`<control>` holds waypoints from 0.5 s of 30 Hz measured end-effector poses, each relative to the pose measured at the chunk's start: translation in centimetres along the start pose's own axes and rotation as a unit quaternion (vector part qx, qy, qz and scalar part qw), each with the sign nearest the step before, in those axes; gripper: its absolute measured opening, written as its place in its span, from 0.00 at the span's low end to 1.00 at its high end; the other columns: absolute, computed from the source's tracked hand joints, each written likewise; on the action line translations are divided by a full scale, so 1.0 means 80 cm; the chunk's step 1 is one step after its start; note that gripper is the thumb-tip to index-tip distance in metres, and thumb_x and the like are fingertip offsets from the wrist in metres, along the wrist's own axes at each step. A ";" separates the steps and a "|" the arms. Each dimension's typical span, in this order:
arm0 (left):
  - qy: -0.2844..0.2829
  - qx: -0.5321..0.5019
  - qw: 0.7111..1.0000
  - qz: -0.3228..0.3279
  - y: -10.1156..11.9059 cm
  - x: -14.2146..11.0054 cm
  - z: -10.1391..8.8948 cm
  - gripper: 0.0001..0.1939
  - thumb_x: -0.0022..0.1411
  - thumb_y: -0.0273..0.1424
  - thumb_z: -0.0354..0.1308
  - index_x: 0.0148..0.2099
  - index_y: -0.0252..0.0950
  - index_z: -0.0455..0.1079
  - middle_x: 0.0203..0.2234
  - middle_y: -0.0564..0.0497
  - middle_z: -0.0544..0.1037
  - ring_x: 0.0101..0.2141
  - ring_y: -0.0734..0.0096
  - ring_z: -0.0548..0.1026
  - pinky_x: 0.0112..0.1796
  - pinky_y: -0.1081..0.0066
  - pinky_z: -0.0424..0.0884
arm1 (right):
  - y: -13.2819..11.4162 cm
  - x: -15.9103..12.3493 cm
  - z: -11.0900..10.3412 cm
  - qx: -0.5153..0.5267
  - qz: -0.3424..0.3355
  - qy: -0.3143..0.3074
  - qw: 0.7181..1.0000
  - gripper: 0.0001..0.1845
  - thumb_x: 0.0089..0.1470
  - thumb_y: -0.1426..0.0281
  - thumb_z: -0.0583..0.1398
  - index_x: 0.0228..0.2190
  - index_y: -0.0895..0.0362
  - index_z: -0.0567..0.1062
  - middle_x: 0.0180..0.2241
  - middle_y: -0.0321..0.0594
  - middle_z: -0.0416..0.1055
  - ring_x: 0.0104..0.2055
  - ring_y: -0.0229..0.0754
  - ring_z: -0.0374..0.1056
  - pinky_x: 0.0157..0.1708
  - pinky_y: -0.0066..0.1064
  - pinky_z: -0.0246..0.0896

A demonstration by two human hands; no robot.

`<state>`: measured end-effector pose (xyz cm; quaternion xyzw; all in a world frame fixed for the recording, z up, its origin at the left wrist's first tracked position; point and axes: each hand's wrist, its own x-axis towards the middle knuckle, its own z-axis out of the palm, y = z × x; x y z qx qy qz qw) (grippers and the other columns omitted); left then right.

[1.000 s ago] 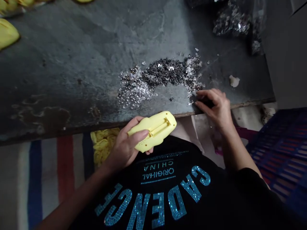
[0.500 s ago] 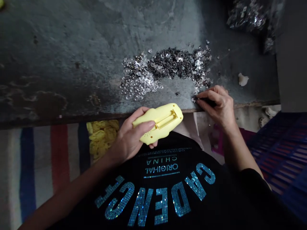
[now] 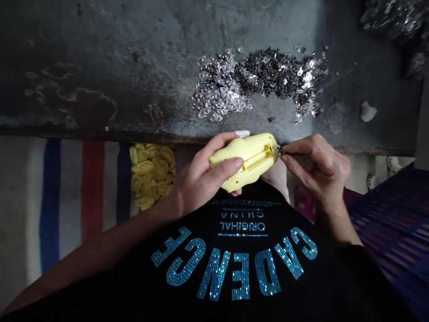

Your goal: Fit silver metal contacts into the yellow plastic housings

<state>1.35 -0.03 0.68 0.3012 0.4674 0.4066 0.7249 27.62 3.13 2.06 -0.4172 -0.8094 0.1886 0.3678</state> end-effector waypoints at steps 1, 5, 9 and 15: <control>-0.002 0.003 1.000 0.000 0.000 -0.002 0.000 0.28 0.69 0.42 0.76 0.66 0.42 0.76 0.49 0.46 0.85 0.29 0.66 0.83 0.22 0.73 0.83 | -0.002 -0.001 0.002 -0.006 -0.008 0.004 1.000 0.10 0.67 0.76 0.72 0.46 0.49 0.83 0.39 0.37 0.87 0.38 0.46 0.80 0.41 0.42 0.75; -0.026 0.017 0.999 0.007 0.006 -0.007 0.003 0.23 0.71 0.41 0.74 0.63 0.39 0.77 0.45 0.46 0.86 0.28 0.69 0.81 0.24 0.75 0.82 | -0.008 -0.005 0.003 -0.029 -0.009 0.007 1.000 0.16 0.68 0.76 0.71 0.51 0.45 0.83 0.41 0.36 0.87 0.39 0.49 0.80 0.42 0.47 0.77; -0.033 0.021 0.999 0.013 0.016 -0.009 0.011 0.23 0.69 0.39 0.73 0.61 0.38 0.75 0.43 0.48 0.84 0.27 0.70 0.81 0.23 0.76 0.81 | -0.015 -0.007 0.000 -0.071 -0.005 -0.022 0.997 0.19 0.70 0.76 0.69 0.53 0.40 0.82 0.43 0.38 0.87 0.41 0.53 0.81 0.44 0.52 0.79; -0.054 0.032 0.998 0.021 0.018 -0.011 0.012 0.21 0.73 0.40 0.72 0.60 0.38 0.73 0.44 0.50 0.81 0.31 0.71 0.80 0.26 0.78 0.82 | -0.015 -0.004 0.005 -0.119 -0.065 -0.001 0.991 0.17 0.67 0.79 0.72 0.52 0.48 0.82 0.42 0.39 0.87 0.39 0.47 0.81 0.41 0.44 0.80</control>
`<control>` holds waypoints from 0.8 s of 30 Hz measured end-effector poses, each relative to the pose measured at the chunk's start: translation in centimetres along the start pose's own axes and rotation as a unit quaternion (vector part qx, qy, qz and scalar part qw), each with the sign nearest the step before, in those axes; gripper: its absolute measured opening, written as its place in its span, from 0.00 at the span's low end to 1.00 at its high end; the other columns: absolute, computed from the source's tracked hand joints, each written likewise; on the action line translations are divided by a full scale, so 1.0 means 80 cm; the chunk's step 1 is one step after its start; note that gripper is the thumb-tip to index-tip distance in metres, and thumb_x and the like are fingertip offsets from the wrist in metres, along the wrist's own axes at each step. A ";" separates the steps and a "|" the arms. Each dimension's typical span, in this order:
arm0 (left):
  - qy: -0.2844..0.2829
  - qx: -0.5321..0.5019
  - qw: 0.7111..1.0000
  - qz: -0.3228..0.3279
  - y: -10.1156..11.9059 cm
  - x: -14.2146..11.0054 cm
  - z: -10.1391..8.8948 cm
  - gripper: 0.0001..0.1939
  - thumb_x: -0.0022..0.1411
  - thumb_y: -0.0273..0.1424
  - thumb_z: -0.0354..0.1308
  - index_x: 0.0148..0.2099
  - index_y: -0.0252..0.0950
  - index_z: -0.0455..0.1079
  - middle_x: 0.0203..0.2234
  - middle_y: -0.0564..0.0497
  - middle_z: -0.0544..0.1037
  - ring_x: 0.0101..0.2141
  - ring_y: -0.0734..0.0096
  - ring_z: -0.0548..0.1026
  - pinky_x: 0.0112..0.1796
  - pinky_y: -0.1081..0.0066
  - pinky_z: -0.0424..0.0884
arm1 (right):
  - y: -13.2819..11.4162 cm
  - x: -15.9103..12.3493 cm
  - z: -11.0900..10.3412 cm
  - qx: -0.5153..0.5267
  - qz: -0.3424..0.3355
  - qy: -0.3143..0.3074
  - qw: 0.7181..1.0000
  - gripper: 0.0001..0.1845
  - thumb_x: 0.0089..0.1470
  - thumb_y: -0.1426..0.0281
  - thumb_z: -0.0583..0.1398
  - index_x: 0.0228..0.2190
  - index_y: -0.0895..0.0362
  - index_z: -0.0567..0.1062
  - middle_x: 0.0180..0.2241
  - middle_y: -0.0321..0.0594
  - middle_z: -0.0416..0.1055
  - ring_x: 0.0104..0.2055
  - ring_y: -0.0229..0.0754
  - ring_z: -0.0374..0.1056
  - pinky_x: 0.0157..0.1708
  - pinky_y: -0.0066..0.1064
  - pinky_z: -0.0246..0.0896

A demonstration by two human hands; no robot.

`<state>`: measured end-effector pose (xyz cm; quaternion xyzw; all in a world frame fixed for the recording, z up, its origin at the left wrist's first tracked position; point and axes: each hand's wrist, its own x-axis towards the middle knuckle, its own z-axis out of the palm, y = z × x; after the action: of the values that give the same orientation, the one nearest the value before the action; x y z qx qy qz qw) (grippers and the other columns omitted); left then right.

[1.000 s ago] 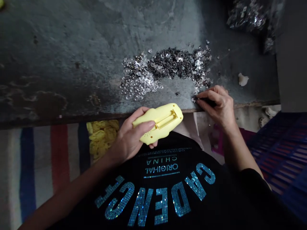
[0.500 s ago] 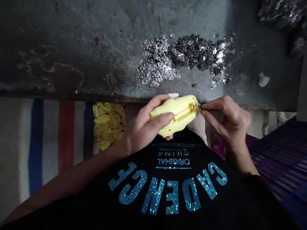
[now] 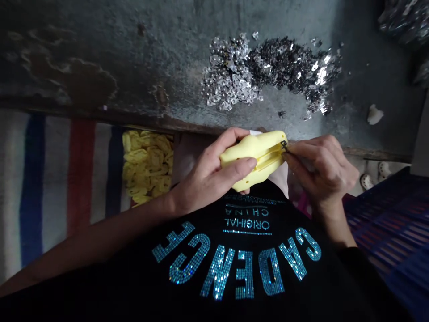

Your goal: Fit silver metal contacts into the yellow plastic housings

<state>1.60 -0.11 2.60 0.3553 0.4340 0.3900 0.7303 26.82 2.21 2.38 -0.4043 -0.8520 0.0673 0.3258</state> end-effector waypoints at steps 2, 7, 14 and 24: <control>-0.004 0.002 1.000 0.002 -0.002 -0.001 -0.001 0.21 0.74 0.41 0.72 0.61 0.39 0.72 0.45 0.49 0.80 0.32 0.71 0.80 0.26 0.78 0.81 | 0.001 0.000 0.003 -0.003 -0.011 0.009 1.000 0.16 0.67 0.79 0.72 0.51 0.51 0.82 0.41 0.39 0.87 0.39 0.44 0.81 0.42 0.40 0.80; -0.003 0.004 1.000 -0.001 -0.004 0.000 -0.002 0.22 0.74 0.42 0.71 0.62 0.40 0.72 0.48 0.48 0.80 0.33 0.70 0.79 0.27 0.77 0.81 | -0.001 -0.001 0.003 -0.009 -0.023 0.015 1.000 0.15 0.66 0.79 0.73 0.52 0.55 0.83 0.44 0.40 0.87 0.41 0.42 0.81 0.42 0.37 0.80; -0.002 -0.026 1.000 -0.015 -0.010 0.004 -0.002 0.21 0.73 0.39 0.70 0.62 0.40 0.72 0.48 0.47 0.80 0.35 0.67 0.81 0.27 0.76 0.82 | -0.006 -0.006 0.003 -0.019 -0.017 0.021 0.999 0.19 0.67 0.79 0.72 0.55 0.52 0.84 0.46 0.40 0.87 0.43 0.45 0.83 0.44 0.39 0.81; -0.011 -0.021 1.000 0.000 -0.009 0.001 -0.004 0.20 0.73 0.36 0.70 0.63 0.40 0.73 0.46 0.49 0.81 0.32 0.70 0.81 0.26 0.77 0.82 | -0.007 -0.007 0.002 -0.062 -0.009 0.023 0.998 0.19 0.66 0.81 0.71 0.54 0.52 0.85 0.47 0.42 0.87 0.43 0.46 0.79 0.44 0.40 0.77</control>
<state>1.54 -0.30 1.88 0.3446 0.4173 0.3949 0.7424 26.64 1.46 2.17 -0.4173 -0.8506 0.0016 0.3199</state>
